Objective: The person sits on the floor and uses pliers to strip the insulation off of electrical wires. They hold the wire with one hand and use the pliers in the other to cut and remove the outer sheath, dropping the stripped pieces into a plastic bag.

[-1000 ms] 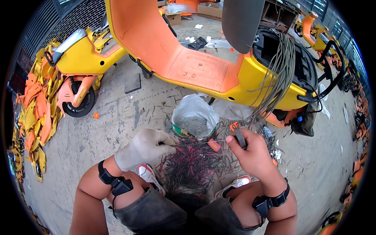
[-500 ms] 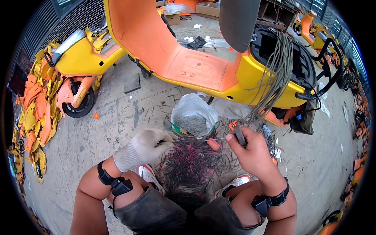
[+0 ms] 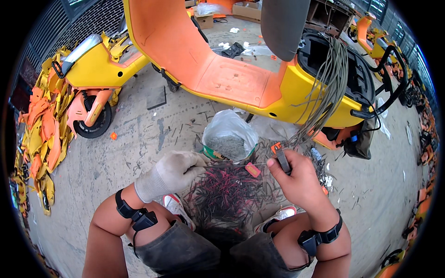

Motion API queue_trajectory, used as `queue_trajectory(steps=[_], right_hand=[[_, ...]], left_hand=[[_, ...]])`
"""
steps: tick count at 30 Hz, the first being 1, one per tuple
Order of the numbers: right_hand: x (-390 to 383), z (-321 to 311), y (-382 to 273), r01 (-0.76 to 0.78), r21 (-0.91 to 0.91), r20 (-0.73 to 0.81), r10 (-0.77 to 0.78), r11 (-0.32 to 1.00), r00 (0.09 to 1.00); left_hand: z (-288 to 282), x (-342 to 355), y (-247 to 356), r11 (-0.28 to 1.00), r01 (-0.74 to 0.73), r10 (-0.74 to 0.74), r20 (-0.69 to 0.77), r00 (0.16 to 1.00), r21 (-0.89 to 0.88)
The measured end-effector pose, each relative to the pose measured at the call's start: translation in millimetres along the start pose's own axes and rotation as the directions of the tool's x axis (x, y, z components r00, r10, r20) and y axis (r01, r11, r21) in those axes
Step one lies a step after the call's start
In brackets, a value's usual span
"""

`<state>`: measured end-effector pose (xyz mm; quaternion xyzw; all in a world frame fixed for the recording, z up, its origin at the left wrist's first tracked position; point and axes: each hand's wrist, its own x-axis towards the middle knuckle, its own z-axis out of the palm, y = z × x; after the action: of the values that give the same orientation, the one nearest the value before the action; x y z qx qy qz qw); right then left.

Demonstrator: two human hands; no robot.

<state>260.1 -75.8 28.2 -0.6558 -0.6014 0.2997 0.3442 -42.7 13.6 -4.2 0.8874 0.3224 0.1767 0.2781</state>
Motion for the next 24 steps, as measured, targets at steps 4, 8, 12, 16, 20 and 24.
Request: queue_trajectory(steps=[4, 8, 12, 16, 20, 24], right_hand=[[1, -1, -4, -0.038, 0.046, 0.036, 0.036, 0.998, 0.999], [1, -2, -5, -0.082, 0.062, 0.039, 0.08, 0.995, 0.996], [2, -2, -4, -0.048, 0.016, 0.022, 0.047, 0.999, 0.999], [0, -1, -2, -0.04, 0.021, 0.055, 0.039, 0.999, 0.998], [0, -2, -7, -0.089, 0.071, 0.083, 0.083, 0.993, 0.993], [1, -2, -4, -0.103, 0.078, 0.073, 0.097, 0.992, 0.993]], left_hand=[[-9, 5, 5, 0.984, 0.114, -0.111, 0.026, 0.993, -0.14], [-15, 10, 16, 0.983, 0.171, -0.167, 0.061, 0.984, -0.067], [-3, 3, -1, 0.999, -0.026, 0.026, -0.004, 1.0, -0.025], [-12, 4, 9, 0.995, 0.099, -0.098, 0.093, 0.991, -0.014], [-15, 5, 11, 0.989, 0.15, -0.149, 0.039, 0.988, -0.016], [-11, 6, 9, 0.988, 0.09, -0.093, -0.02, 0.995, -0.125]])
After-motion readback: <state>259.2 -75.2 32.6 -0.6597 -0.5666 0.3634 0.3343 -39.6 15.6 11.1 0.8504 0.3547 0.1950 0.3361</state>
